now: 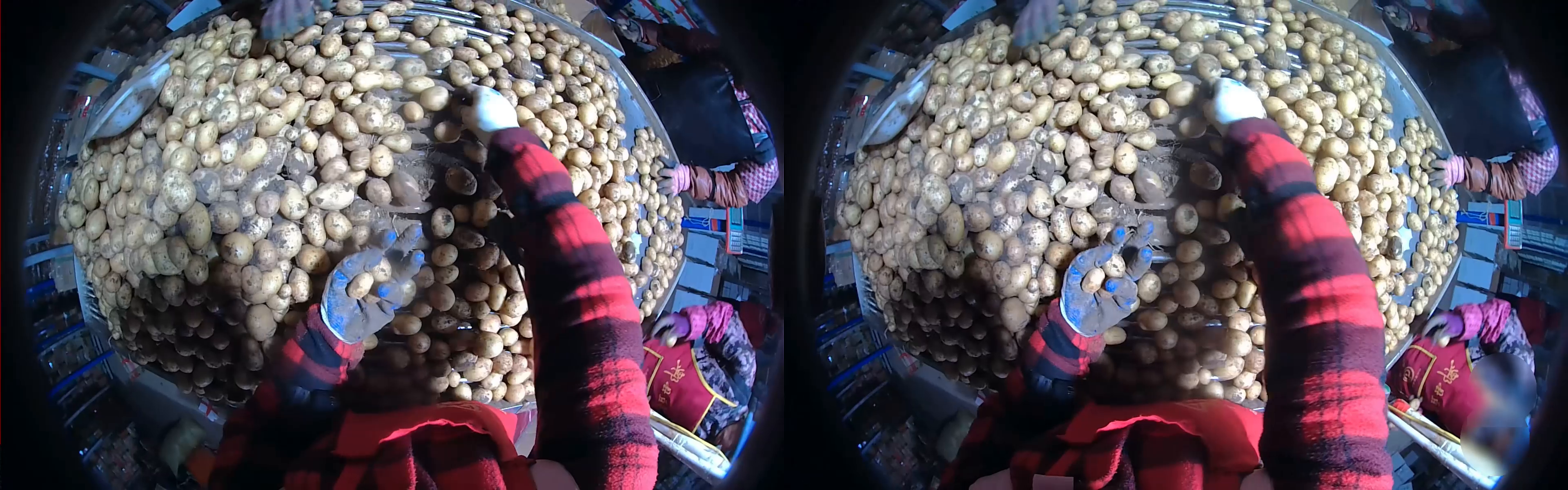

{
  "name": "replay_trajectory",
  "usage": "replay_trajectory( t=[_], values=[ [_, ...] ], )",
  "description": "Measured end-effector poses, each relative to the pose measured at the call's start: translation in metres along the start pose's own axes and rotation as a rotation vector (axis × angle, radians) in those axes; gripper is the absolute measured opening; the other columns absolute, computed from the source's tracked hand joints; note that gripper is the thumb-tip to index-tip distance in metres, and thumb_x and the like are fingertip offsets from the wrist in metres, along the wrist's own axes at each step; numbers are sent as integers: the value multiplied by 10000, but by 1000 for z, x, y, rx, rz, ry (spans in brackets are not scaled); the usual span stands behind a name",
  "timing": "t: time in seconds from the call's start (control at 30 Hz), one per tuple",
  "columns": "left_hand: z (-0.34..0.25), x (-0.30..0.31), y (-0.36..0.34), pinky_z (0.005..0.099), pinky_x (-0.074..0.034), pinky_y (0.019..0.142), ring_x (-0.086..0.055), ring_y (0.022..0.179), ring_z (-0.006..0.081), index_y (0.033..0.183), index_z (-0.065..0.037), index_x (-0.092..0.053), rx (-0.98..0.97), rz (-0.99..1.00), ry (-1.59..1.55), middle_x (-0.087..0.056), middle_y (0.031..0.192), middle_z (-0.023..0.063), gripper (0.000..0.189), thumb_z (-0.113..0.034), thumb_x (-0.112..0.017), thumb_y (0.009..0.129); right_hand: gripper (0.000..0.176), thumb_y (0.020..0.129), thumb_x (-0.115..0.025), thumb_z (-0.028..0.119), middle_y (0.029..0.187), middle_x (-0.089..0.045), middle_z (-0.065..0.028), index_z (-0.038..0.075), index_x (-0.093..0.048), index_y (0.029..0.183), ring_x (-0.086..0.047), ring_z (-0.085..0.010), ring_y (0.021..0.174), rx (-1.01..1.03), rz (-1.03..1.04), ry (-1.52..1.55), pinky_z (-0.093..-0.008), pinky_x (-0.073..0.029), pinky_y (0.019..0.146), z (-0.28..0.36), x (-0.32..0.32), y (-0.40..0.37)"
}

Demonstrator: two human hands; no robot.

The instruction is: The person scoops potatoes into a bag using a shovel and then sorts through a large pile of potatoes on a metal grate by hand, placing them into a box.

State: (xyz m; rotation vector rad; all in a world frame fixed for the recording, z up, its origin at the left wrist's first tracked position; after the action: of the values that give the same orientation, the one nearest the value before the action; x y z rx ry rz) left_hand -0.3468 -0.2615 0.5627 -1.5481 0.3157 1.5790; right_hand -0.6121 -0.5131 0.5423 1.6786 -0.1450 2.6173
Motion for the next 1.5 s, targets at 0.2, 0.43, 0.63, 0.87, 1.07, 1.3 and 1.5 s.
replay_trajectory(
  t=[0.2,0.43,0.63,0.87,1.07,1.3,1.5],
  values=[
    [-5,-13,8,238,-547,765,-517,1374,284,1558,-155,-490,-69,68,71,-451,1594,92,537,-144,-584,1029,314,988,-712,278,985,-759,-93,77,-723,1229,-712,-236,962,264,484,575,-390,-576,892,129,38,-129],
    [-4,-11,0,236,-543,665,-650,1208,299,1412,-179,-643,-11,84,12,-547,1534,100,358,-162,-547,1067,328,971,-651,291,1117,-661,-173,90,-690,1228,-665,-408,1016,698,-142,303,-495,-542,873,196,42,-68],
    [-16,6,-26,260,-531,668,-649,1124,294,1437,-158,-608,-97,-49,106,-575,1491,120,373,-267,-553,1084,311,943,-620,313,1147,-737,-144,192,-740,1204,-638,-375,1153,458,-158,-508,-568,-444,953,226,-38,21],
    [-1,7,-29,303,-583,767,-586,1293,353,1489,-168,-574,2,16,-82,-557,1518,105,503,-472,-529,1091,302,986,-716,289,902,-757,-110,67,-746,1188,-714,-233,827,435,-63,332,-387,-561,810,162,28,-73],
    [15,14,-16,312,-591,779,-585,1294,350,1409,-203,-636,59,191,-73,-620,1394,80,445,-492,-541,1084,320,925,-751,193,915,-729,-166,17,-724,1190,-706,-293,838,852,330,571,-388,-583,766,221,63,-183],
    [8,5,-32,308,-567,747,-647,1210,330,1342,-213,-663,28,36,62,-692,1217,40,308,-351,-620,1070,405,939,-669,284,1197,-688,-170,95,-692,1297,-679,-370,1074,655,93,339,-490,-524,931,244,6,-103],
    [-5,-4,-63,219,-547,625,-616,817,130,1409,-202,-564,-72,-197,271,-681,1158,19,385,-392,-567,1074,321,942,-564,187,1253,-682,-134,114,-749,1193,-618,-357,1199,651,-115,-306,-595,-408,1052,301,-56,-33]
  ],
)
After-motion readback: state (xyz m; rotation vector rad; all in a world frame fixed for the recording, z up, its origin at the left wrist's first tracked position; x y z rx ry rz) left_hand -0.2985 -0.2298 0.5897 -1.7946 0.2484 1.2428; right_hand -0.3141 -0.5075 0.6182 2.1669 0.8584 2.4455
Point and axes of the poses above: each hand's wrist, its own y-axis towards the middle knuckle, its own x-axis out of the back of the hand, z = x × y, the point moved 9 cm from there along y, towards the middle knuckle
